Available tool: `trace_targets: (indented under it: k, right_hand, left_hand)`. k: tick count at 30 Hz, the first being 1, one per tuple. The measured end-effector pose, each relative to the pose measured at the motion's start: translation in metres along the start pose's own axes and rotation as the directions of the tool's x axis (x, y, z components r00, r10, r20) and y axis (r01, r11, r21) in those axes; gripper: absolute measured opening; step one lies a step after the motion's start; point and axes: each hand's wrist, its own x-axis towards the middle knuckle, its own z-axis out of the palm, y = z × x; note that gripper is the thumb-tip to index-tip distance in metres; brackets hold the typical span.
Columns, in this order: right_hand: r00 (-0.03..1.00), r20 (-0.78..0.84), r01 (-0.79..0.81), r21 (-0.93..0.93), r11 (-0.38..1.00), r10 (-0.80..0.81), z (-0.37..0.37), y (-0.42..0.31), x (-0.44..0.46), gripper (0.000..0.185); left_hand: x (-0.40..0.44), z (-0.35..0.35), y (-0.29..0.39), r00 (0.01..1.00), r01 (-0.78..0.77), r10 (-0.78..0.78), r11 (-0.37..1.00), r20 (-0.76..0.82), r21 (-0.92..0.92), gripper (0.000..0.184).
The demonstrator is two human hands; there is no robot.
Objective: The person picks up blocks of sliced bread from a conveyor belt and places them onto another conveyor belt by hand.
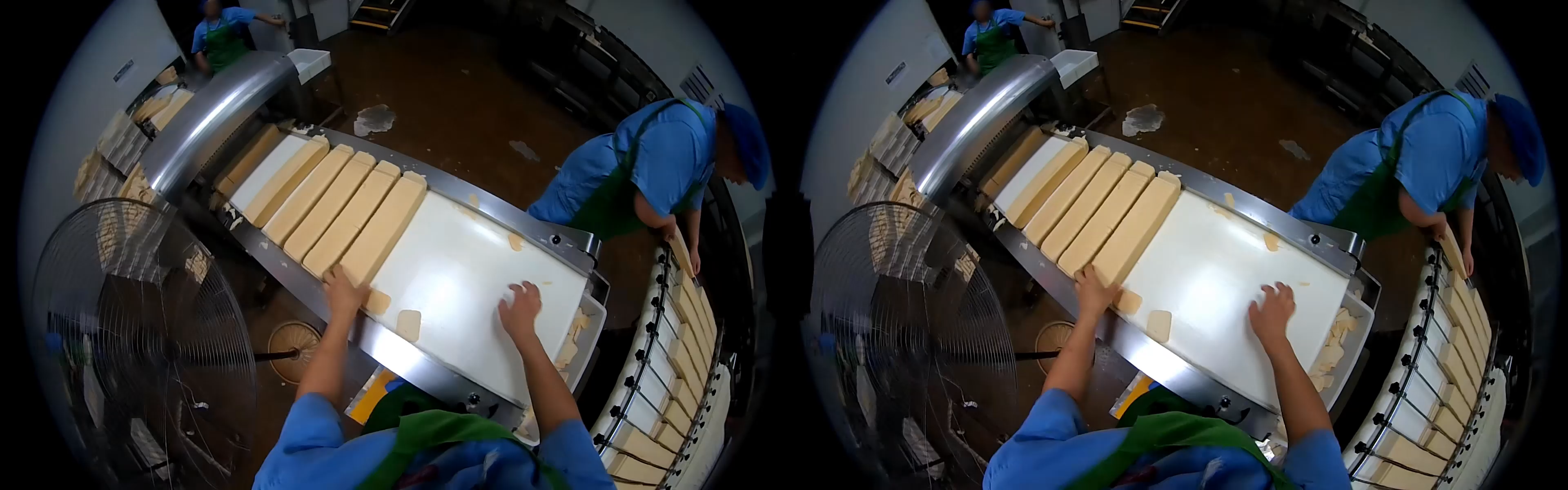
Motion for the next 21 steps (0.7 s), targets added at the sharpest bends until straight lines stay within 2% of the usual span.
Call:
trace_targets:
  k: [1,3,5,6,9,11,14,15,17,19,20,21]
  right_hand:
    - [0.999,0.051,0.005,-0.007,1.000,-0.005,0.014,-0.015,0.016,0.044]
    - [0.994,0.097,0.050,-0.030,0.998,-0.047,0.044,-0.042,0.046,0.047]
    - [0.986,0.158,0.065,-0.062,0.996,-0.055,0.073,-0.072,0.079,0.058]
    - [0.983,0.180,0.047,-0.060,0.997,-0.036,0.085,-0.089,0.095,0.063]
    - [0.965,0.261,-0.002,-0.055,0.998,0.017,0.107,-0.143,0.148,0.070]
    - [0.953,0.299,-0.041,-0.006,0.999,0.041,0.118,-0.177,0.180,0.069]
    - [0.945,0.324,-0.058,0.034,0.998,0.044,0.122,-0.219,0.219,0.068]
    - [0.925,0.375,-0.092,0.063,0.994,0.062,0.121,-0.230,0.229,0.069]
    - [0.898,0.429,-0.154,0.093,0.984,0.100,0.128,-0.243,0.240,0.070]
    - [0.881,0.444,-0.216,0.074,0.974,0.162,0.136,-0.247,0.242,0.072]
    - [0.922,0.358,-0.149,-0.020,0.989,0.146,0.148,-0.243,0.238,0.070]
    - [0.901,0.398,-0.206,0.038,0.978,0.175,0.138,-0.241,0.235,0.069]
  left_hand:
    - [0.001,0.002,0.004,1.000,0.026,-0.025,0.999,0.007,-0.024,0.083]
    - [-0.001,0.000,0.006,0.999,-0.019,0.022,0.996,0.031,-0.086,0.082]
    - [0.001,0.003,0.005,0.999,-0.047,0.049,0.993,0.019,-0.111,0.081]
    - [0.000,0.000,0.009,0.997,-0.066,0.067,0.997,0.035,-0.032,0.080]
    - [-0.002,0.002,0.016,0.994,-0.105,0.105,0.993,0.006,0.048,0.083]
    - [-0.001,0.007,0.020,0.989,-0.142,0.145,0.983,-0.021,0.114,0.086]
    - [0.000,0.017,0.018,0.992,-0.123,0.115,0.944,0.045,0.307,0.086]
    - [0.001,0.018,0.016,0.990,-0.139,0.128,0.942,0.055,0.306,0.086]
    - [-0.001,0.020,0.019,0.993,-0.108,0.084,0.911,0.077,0.397,0.089]
    - [-0.001,0.026,0.013,0.990,-0.119,0.079,0.905,0.114,0.409,0.097]
    - [0.000,0.022,0.022,0.988,-0.071,0.010,0.911,0.151,0.405,0.097]
    - [-0.002,0.018,0.029,0.979,-0.028,-0.057,0.913,0.197,0.406,0.098]
